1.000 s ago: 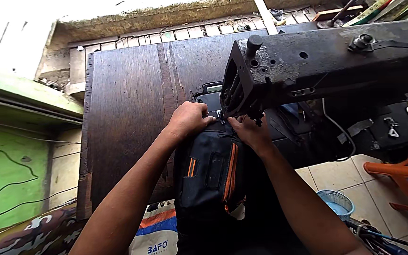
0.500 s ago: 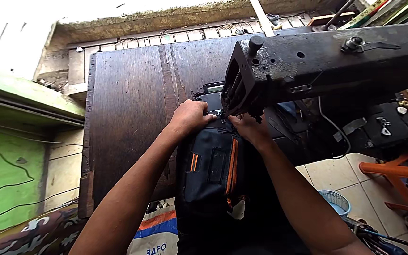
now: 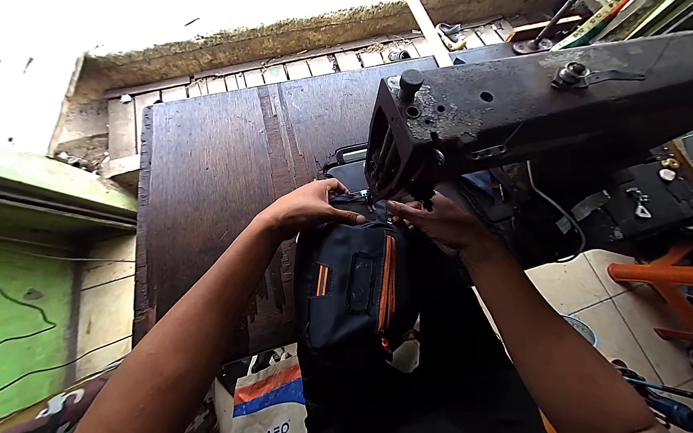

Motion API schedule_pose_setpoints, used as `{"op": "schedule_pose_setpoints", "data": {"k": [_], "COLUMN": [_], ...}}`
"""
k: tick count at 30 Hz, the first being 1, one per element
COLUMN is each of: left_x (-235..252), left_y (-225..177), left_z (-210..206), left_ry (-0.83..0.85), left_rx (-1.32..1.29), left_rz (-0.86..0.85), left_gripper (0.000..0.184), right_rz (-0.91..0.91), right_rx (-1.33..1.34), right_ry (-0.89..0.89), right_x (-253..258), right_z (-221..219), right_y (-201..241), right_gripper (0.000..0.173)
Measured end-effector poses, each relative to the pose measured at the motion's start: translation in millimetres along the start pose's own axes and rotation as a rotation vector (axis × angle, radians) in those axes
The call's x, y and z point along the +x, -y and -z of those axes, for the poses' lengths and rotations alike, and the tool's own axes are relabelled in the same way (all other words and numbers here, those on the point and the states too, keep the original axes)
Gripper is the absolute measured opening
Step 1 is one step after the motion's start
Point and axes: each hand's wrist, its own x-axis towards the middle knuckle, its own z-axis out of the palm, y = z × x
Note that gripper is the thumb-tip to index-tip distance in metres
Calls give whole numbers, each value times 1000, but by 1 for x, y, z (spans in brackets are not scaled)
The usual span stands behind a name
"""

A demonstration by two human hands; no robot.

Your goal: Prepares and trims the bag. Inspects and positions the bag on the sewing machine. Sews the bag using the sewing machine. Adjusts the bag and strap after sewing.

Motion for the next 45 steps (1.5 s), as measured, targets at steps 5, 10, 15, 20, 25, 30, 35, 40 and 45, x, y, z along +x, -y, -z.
{"op": "schedule_pose_setpoints", "data": {"k": [5,10,15,20,25,30,35,40,45], "left_x": [7,5,5,2,3,5,8,12,14], "left_y": [-4,-8,-7,-5,-5,-4,-5,-4,-3], "left_z": [-1,-10,-13,-18,-18,-16,-14,-11,-10], "left_ry": [-25,-77,-96,-120,-136,-170,-204,-213,-213], "left_rx": [317,537,558,561,554,555,569,555,547], "left_rz": [33,31,39,29,19,2,13,18,28], "left_gripper": [60,65,65,65,64,62,61,60,61], "right_rz": [-8,45,49,129,71,16,-9,121,150], "right_rx": [-420,-624,-603,-616,-647,-694,-699,-609,-612], "right_ry": [-131,-155,-175,-253,-273,-250,-278,-316,-297], "right_x": [-1,-2,1,0,0,5,9,21,24], "right_z": [-13,-19,-18,-21,-23,-22,-23,-21,-19], "right_y": [10,13,12,6,10,15,18,2,0], "right_gripper": [35,27,27,25,29,33,39,30,33]}}
